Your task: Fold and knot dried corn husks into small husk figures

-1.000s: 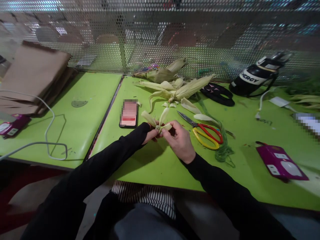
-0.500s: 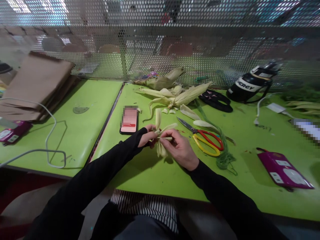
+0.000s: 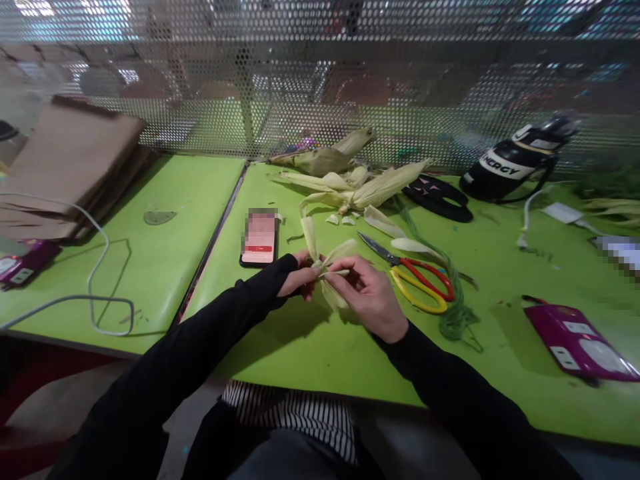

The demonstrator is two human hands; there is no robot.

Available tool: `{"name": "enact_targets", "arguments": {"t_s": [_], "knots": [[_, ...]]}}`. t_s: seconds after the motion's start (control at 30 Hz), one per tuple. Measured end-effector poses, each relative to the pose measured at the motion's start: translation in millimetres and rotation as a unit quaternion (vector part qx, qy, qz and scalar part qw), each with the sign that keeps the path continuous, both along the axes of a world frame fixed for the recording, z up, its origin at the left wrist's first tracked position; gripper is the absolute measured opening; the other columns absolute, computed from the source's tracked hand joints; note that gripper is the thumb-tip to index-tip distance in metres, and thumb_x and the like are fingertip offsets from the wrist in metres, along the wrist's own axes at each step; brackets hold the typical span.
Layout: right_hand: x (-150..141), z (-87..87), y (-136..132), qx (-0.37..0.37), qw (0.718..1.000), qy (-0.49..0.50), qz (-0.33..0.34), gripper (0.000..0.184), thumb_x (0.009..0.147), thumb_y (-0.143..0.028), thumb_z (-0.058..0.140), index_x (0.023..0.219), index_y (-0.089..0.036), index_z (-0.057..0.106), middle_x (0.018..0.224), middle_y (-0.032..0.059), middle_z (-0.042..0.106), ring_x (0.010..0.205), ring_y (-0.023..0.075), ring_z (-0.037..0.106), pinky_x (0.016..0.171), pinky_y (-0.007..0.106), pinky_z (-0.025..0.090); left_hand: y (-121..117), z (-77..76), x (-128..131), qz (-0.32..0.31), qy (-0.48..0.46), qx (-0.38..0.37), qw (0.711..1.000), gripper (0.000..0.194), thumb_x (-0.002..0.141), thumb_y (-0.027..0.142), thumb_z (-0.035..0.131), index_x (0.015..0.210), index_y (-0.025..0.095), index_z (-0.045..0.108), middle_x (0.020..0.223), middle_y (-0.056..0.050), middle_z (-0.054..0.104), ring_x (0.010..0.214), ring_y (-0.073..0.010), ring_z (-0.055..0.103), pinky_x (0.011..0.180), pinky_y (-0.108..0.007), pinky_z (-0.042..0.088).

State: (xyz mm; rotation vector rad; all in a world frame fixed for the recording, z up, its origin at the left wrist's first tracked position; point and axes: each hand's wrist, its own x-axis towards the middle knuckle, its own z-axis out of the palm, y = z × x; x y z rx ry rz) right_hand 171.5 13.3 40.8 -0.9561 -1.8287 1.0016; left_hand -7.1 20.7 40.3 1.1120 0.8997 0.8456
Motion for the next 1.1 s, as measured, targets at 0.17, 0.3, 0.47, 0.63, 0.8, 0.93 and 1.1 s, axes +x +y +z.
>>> {"name": "enact_targets", "arguments": {"t_s": [0.17,0.3,0.47,0.63,0.8,0.93,1.1], "knots": [[-3,3.4,-4,-0.057,0.998,0.013,0.008,0.017,0.089,-0.036,0.063,0.092,-0.021,0.055,0.075,-0.0013,0.063,0.058,0.0114,0.06,0.054,0.025,0.052,0,-0.1,7,0.043,-0.049,-0.064,0.996,0.025,0.077,0.01,0.058,0.102,0.008,0.058,0.057,0.004,0.055,0.047,-0.0077,0.05,0.046,-0.02,0.04],[-3,4.1,-5,-0.063,0.998,-0.027,-0.004,0.019,0.091,-0.039,0.059,0.092,-0.021,0.053,0.068,-0.0029,0.058,0.051,0.0093,0.053,0.045,0.022,0.044,-2,-4.6,8,0.029,-0.045,-0.032,0.998,0.021,0.076,0.013,0.063,0.096,0.01,0.058,0.054,0.006,0.054,0.044,-0.0067,0.05,0.046,-0.02,0.041],[1,2.1,-1,-0.11,0.993,0.028,0.027,0.023,0.092,-0.041,0.057,0.102,-0.021,0.052,0.072,-0.0034,0.058,0.053,0.0093,0.054,0.047,0.021,0.045,0,-5.7,8,0.018,-0.081,0.003,0.997,0.038,0.067,0.029,0.081,0.092,0.012,0.058,0.068,0.002,0.062,0.055,-0.0077,0.058,0.049,-0.019,0.047],[-1,-4.3,0,-0.032,0.998,0.012,-0.059,0.029,0.088,-0.041,0.065,0.103,-0.021,0.049,0.083,0.0008,0.066,0.06,0.0122,0.061,0.052,0.025,0.052,6,-9.9,7,0.082,-0.101,0.004,0.991,0.034,0.073,0.023,0.078,0.095,0.013,0.055,0.072,0.002,0.062,0.057,-0.0068,0.06,0.052,-0.019,0.049],[-3,-1.2,-5,0.322,0.922,-0.207,-0.055,0.007,0.093,-0.023,0.057,0.099,-0.018,0.059,0.085,0.0058,0.069,0.073,0.0164,0.063,0.066,0.03,0.054,5,-9.8,4,0.122,-0.051,0.018,0.991,0.017,0.08,0.012,0.066,0.091,0.013,0.053,0.068,0.004,0.058,0.051,-0.0066,0.057,0.048,-0.021,0.048],[0,6.3,-5,0.476,0.848,-0.232,-0.001,0.016,0.094,-0.013,0.053,0.107,-0.017,0.061,0.091,0.0078,0.07,0.083,0.0182,0.063,0.075,0.032,0.053,1,-1.9,5,0.078,-0.012,-0.013,0.997,0.015,0.08,0.011,0.065,0.092,0.012,0.056,0.061,0.005,0.056,0.047,-0.006,0.054,0.048,-0.02,0.047],[4,10.3,-1,0.454,0.863,-0.215,-0.046,0.016,0.092,-0.022,0.059,0.106,-0.022,0.065,0.102,0.007,0.071,0.096,0.0223,0.061,0.082,0.038,0.05,-3,11.0,7,0.033,-0.069,-0.07,0.995,0.014,0.078,0.004,0.061,0.091,0.01,0.059,0.066,0.003,0.061,0.054,-0.006,0.059,0.052,-0.018,0.05]]}}
